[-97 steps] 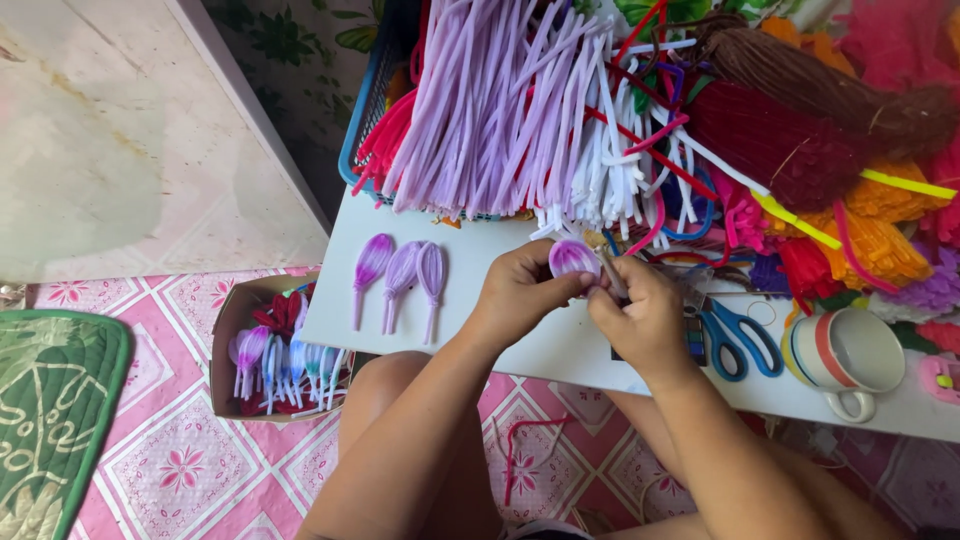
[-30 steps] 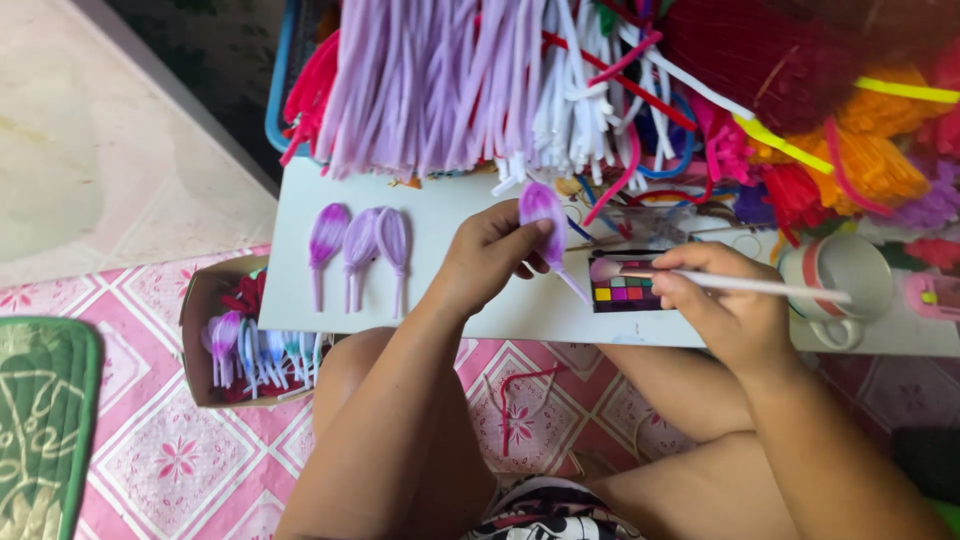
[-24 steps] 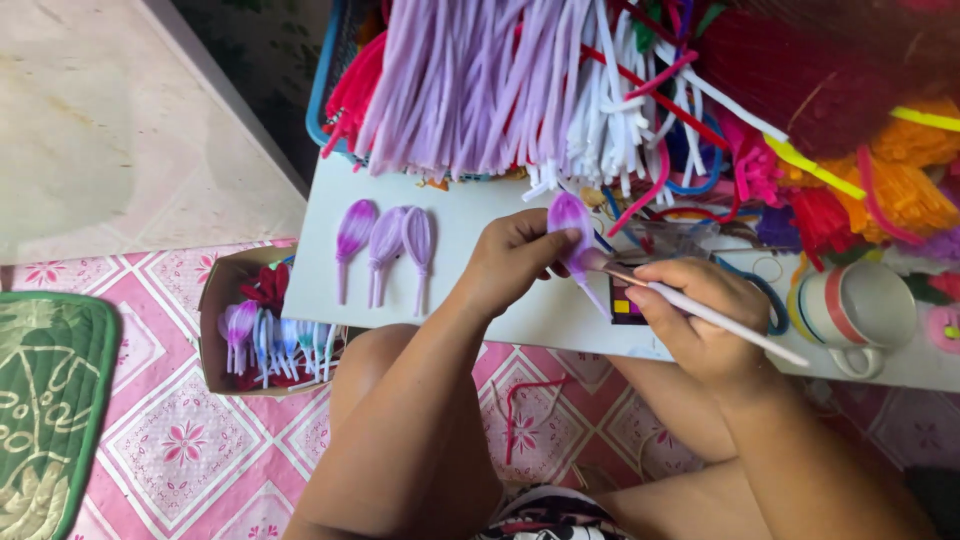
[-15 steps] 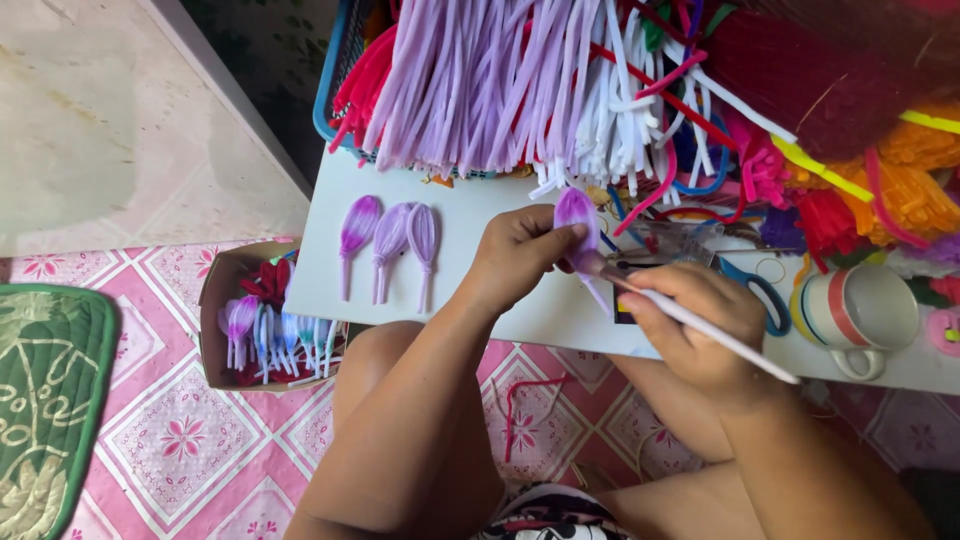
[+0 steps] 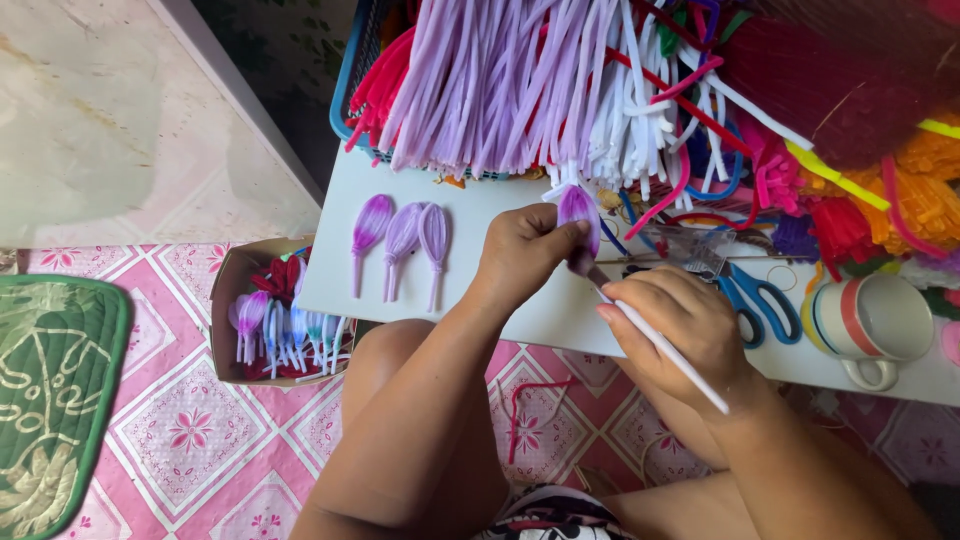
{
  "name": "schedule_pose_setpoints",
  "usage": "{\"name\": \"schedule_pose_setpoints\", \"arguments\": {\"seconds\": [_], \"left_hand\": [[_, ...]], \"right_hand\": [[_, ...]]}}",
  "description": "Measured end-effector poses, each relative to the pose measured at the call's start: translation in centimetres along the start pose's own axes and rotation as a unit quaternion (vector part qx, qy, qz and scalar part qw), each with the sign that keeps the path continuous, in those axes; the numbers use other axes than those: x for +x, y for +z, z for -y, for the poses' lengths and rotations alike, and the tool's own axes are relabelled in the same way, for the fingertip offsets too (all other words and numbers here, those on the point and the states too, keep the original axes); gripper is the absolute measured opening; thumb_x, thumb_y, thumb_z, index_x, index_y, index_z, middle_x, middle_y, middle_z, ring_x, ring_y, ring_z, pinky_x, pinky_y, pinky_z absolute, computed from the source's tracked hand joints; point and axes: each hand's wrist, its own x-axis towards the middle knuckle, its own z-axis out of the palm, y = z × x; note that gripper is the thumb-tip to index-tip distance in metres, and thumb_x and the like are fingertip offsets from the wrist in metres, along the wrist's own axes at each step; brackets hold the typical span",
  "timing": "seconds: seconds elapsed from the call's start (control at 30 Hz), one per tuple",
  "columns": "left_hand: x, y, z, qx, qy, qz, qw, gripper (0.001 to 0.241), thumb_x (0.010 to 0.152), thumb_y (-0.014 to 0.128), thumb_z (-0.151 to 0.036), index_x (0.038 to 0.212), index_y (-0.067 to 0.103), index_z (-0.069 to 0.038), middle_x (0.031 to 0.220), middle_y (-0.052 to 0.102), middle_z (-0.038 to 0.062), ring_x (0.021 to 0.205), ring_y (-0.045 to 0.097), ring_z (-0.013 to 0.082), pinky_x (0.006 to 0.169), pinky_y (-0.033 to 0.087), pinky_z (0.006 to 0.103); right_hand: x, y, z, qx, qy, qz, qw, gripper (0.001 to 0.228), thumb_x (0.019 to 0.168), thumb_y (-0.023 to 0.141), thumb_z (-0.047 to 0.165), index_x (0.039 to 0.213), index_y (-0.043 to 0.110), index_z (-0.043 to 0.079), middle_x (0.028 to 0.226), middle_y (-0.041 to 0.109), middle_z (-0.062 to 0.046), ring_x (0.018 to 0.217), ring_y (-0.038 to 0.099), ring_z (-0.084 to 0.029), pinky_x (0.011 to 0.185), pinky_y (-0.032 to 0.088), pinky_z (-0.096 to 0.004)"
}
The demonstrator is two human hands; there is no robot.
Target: The person paints small purple, leaf-shaped objects using a paintbrush and a palette of colors. They hold the object in one hand and apply paint with the other, occasionally dipping the brush into the palette.
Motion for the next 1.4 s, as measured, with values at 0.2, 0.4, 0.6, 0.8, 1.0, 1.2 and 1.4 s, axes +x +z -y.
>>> {"name": "schedule_pose_setpoints", "arguments": {"seconds": [0.2, 0.4, 0.6, 0.8, 1.0, 1.2, 1.4], "left_hand": [[0.3, 0.2, 0.8, 0.019, -0.007, -0.006, 1.0, 0.015, 0.086, 0.072, -0.019, 0.079, 0.076, -0.006, 0.053, 0.063, 0.006, 0.049, 0.053, 0.01, 0.048, 0.041, 0.0203], [1.3, -1.7, 0.8, 0.052, -0.021, 0.036, 0.998, 0.02, 0.09, 0.067, -0.024, 0.076, 0.077, -0.014, 0.074, 0.078, -0.003, 0.073, 0.068, 0.0028, 0.073, 0.052, 0.0215], [1.6, -0.9, 1.8, 0.036, -0.018, 0.027, 0.999, 0.02, 0.09, 0.072, -0.024, 0.091, 0.078, -0.004, 0.068, 0.072, 0.009, 0.07, 0.07, 0.0151, 0.059, 0.054, 0.0227], [1.5, -1.5, 2.3, 0.054, -0.027, 0.026, 0.998, 0.023, 0.091, 0.073, -0.028, 0.086, 0.078, -0.006, 0.066, 0.072, 0.009, 0.067, 0.071, 0.0149, 0.059, 0.056, 0.0237], [1.6, -1.6, 2.3, 0.036, -0.034, 0.029, 0.998, 0.029, 0.096, 0.063, -0.026, 0.086, 0.077, -0.003, 0.066, 0.072, 0.01, 0.067, 0.074, 0.0189, 0.062, 0.062, 0.0283], [1.4, -1.2, 2.2, -0.01, -0.06, 0.034, 0.998, 0.023, 0.088, 0.068, -0.019, 0.081, 0.076, 0.001, 0.063, 0.07, 0.013, 0.064, 0.073, 0.0213, 0.064, 0.063, 0.0316], [1.3, -1.0, 1.6, 0.002, -0.046, 0.039, 0.998, 0.02, 0.084, 0.07, -0.016, 0.074, 0.073, 0.001, 0.059, 0.069, 0.014, 0.06, 0.074, 0.0208, 0.059, 0.063, 0.0305]], "right_hand": [[-0.5, -0.3, 0.0, 0.023, 0.034, 0.02, 0.999, 0.012, 0.095, 0.068, 0.01, 0.1, 0.075, 0.001, 0.087, 0.071, -0.011, 0.073, 0.071, -0.027, 0.067, 0.058, -0.038], [-4.3, -4.3, -2.2, -0.05, 0.417, 0.115, 0.9, 0.025, 0.085, 0.081, 0.024, 0.108, 0.074, 0.015, 0.089, 0.075, 0.001, 0.076, 0.066, -0.013, 0.068, 0.051, -0.029], [-13.4, -3.4, -9.3, 0.054, 0.535, 0.083, 0.839, 0.02, 0.082, 0.076, 0.013, 0.1, 0.075, 0.007, 0.064, 0.07, -0.007, 0.064, 0.068, -0.016, 0.067, 0.055, -0.031], [-12.9, -2.6, -8.6, -0.046, 0.501, 0.09, 0.86, 0.013, 0.083, 0.077, 0.013, 0.097, 0.077, 0.011, 0.06, 0.069, -0.006, 0.062, 0.068, -0.018, 0.063, 0.054, -0.031], [-13.4, -2.6, -8.7, -0.095, 0.478, 0.098, 0.868, 0.014, 0.082, 0.08, 0.02, 0.096, 0.077, 0.019, 0.059, 0.068, -0.005, 0.065, 0.069, -0.023, 0.062, 0.055, -0.035], [-13.0, -3.1, -9.2, -0.157, 0.438, 0.132, 0.876, 0.019, 0.082, 0.081, 0.031, 0.098, 0.076, 0.021, 0.063, 0.07, -0.006, 0.071, 0.072, -0.029, 0.064, 0.057, -0.041], [-5.7, -3.7, -2.5, -0.079, 0.255, 0.012, 0.964, 0.017, 0.089, 0.085, 0.025, 0.098, 0.077, 0.014, 0.069, 0.071, -0.004, 0.07, 0.07, -0.026, 0.066, 0.056, -0.036]]}}
